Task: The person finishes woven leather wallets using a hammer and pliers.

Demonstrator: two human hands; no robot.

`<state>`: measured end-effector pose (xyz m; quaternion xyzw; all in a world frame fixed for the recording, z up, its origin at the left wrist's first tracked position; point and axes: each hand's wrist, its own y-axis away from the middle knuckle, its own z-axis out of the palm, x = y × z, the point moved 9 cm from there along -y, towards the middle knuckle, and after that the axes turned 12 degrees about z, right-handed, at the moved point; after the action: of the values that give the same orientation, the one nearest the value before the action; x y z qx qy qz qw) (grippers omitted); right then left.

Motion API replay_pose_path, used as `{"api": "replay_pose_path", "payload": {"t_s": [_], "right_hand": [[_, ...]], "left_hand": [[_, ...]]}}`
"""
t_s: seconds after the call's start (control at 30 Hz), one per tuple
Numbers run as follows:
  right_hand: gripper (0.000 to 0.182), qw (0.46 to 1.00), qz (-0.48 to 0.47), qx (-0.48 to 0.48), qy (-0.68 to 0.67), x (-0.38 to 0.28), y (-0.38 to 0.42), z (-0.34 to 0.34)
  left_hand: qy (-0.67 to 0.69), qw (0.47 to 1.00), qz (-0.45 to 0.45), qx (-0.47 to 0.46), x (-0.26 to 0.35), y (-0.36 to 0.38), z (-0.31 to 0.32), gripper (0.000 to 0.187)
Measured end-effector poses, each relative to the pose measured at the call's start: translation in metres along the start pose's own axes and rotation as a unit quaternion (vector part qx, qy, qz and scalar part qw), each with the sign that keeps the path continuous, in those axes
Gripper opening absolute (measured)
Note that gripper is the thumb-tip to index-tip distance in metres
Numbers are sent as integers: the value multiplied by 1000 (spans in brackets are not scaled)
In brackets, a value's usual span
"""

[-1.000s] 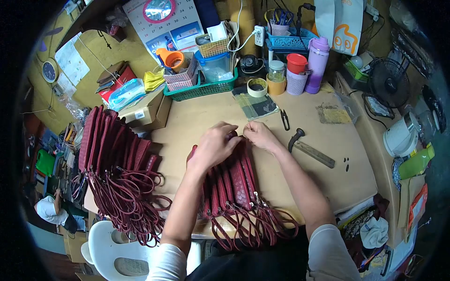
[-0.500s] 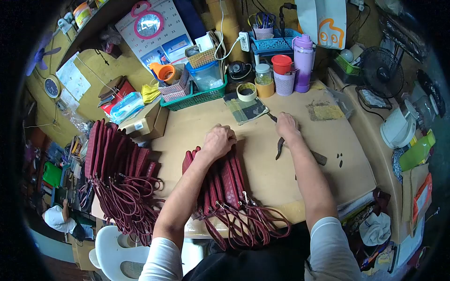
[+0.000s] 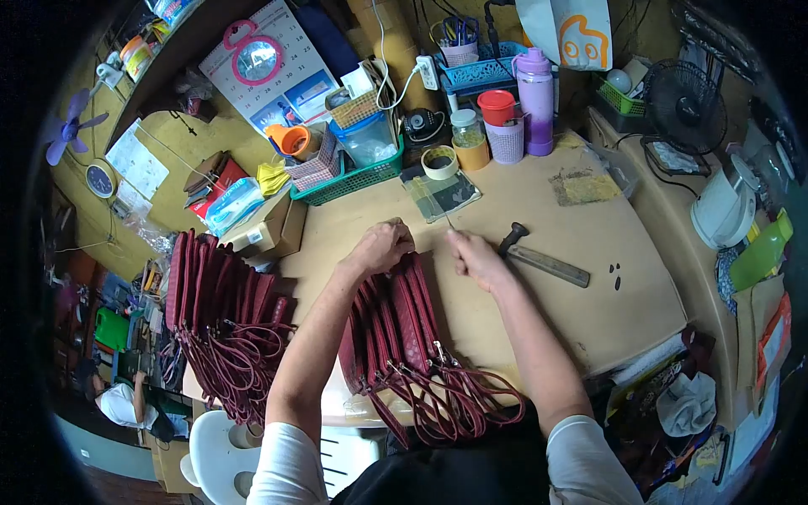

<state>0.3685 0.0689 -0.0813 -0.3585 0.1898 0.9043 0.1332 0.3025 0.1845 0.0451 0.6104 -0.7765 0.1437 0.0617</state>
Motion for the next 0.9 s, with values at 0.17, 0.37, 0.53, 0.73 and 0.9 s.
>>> {"api": "replay_pose_path", "payload": {"t_s": [0.17,0.37,0.53,0.73,0.9], "right_hand": [[50,751,-71,289,589,-18,38,43],[47,712,-107,273,638,-18,37,54],[42,704,-147,270,641,-23,37,62],[44,727,-168,255,615,-25,42,63],[42,705,-196,258,631,-30,45,72]], "left_hand": [[6,1000,-9,-17,-2,-1,1,16],[7,1000,-13,21,-3,2,-1,15],[7,999,-19,36,4,3,-7,13],[14,999,-16,36,2,4,-6,15],[12,999,-22,45,2,6,-5,15]]}}
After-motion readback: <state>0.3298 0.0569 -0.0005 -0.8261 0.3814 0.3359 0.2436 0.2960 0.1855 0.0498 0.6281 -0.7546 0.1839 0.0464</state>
